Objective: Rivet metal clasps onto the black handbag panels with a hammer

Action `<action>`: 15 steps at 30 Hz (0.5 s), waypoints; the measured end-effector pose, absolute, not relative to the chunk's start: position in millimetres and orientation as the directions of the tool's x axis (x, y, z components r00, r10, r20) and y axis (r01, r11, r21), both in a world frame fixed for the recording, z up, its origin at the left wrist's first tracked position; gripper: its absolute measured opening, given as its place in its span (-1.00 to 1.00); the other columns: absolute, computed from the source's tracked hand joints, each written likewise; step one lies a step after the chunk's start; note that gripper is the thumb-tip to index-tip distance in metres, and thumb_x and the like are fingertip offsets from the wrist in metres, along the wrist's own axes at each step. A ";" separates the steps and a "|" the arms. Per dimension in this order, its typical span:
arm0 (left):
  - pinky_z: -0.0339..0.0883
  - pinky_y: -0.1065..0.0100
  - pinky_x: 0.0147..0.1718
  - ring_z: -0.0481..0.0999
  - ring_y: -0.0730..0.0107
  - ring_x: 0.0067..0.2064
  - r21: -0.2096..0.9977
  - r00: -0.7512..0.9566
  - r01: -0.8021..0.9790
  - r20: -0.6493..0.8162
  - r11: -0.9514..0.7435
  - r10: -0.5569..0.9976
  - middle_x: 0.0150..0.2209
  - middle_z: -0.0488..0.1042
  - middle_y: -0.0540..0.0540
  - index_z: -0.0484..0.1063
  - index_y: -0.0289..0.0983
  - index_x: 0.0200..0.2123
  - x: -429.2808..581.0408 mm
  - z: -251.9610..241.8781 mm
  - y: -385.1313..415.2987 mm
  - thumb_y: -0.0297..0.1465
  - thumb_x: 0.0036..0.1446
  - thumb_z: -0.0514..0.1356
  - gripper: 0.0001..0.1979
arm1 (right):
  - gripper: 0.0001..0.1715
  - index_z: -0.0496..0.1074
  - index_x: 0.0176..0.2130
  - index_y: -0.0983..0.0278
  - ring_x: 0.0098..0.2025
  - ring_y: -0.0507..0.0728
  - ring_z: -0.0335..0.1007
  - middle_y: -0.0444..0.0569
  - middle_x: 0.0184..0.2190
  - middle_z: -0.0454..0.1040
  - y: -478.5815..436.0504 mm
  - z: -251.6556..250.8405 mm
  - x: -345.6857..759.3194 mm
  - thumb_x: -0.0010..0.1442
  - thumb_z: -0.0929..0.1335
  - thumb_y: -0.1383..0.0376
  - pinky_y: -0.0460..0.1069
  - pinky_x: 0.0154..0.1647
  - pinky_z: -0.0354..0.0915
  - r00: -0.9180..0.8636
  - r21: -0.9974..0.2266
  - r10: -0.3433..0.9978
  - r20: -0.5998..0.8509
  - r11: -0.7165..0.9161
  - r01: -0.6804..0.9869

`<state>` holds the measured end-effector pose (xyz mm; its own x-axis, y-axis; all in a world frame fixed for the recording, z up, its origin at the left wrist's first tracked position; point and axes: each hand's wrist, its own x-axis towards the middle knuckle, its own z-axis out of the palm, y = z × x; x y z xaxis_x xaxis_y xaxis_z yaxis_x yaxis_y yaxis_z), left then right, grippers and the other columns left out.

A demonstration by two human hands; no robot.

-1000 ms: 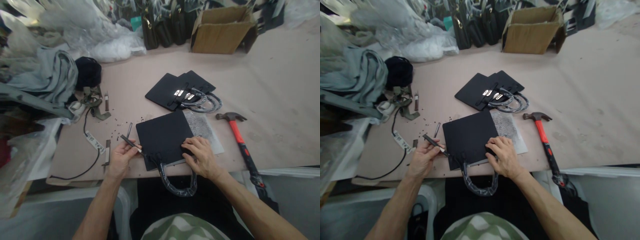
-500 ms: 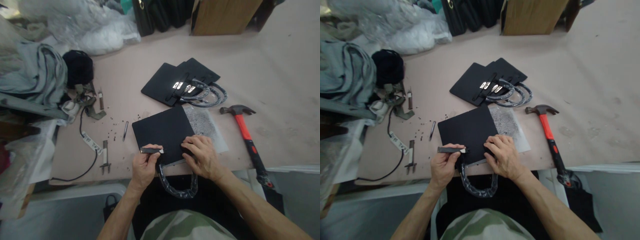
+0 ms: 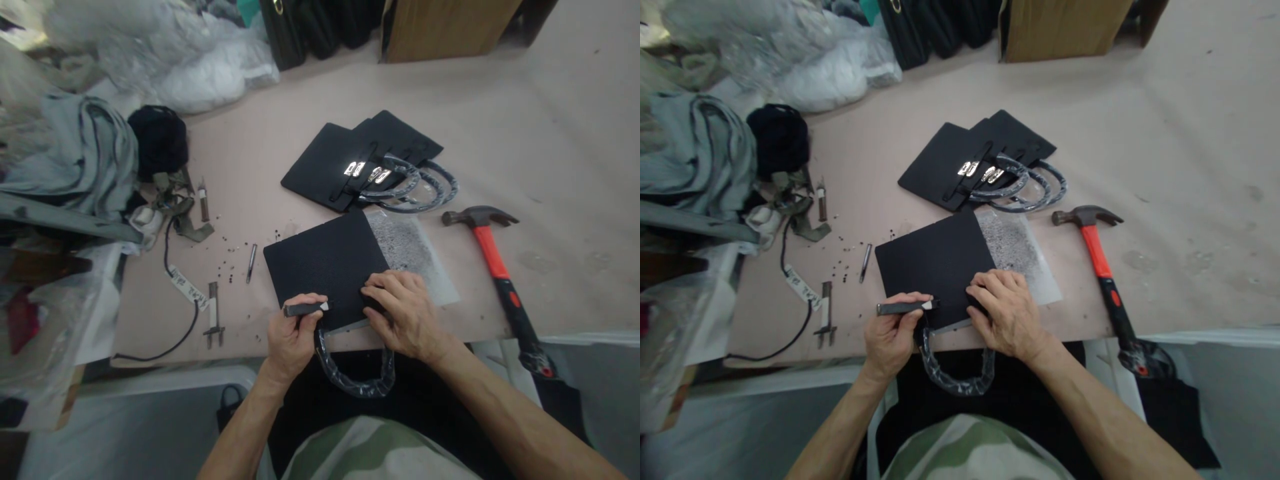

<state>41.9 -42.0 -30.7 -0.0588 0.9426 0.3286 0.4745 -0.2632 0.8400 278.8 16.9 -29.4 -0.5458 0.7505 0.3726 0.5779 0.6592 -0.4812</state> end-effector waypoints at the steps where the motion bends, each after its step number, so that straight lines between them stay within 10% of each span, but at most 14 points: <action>1: 0.53 0.28 -0.04 0.64 0.34 -0.09 0.834 -0.054 0.479 0.339 -0.273 0.939 -0.15 0.63 -0.10 0.42 -0.24 -0.08 41.9 -31.2 -42.2 -0.52 0.27 0.21 -0.83 | -0.76 0.45 -0.05 0.29 -0.01 0.29 0.35 0.10 -0.06 0.51 16.8 -29.3 278.8 0.30 0.33 0.27 0.20 -0.02 0.17 -0.545 -0.482 0.751 0.373 0.659 0.577; 15: 0.55 0.27 -0.08 0.65 0.33 -0.11 0.773 -0.030 0.552 0.393 -0.312 0.919 -0.16 0.62 -0.11 0.39 -0.25 -0.10 45.9 -33.0 -44.1 -0.51 0.28 0.18 -0.86 | -0.74 0.45 -0.03 0.29 0.00 0.29 0.35 0.11 -0.05 0.51 14.5 -31.5 280.5 0.31 0.33 0.26 0.21 -0.01 0.20 -0.543 -0.472 0.754 0.370 0.656 0.589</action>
<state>45.9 -44.1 -33.0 -0.0304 0.9192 0.3926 0.5524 -0.3118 0.7730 280.5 14.5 -31.5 -0.5429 0.7537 0.3704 0.5886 0.6561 -0.4723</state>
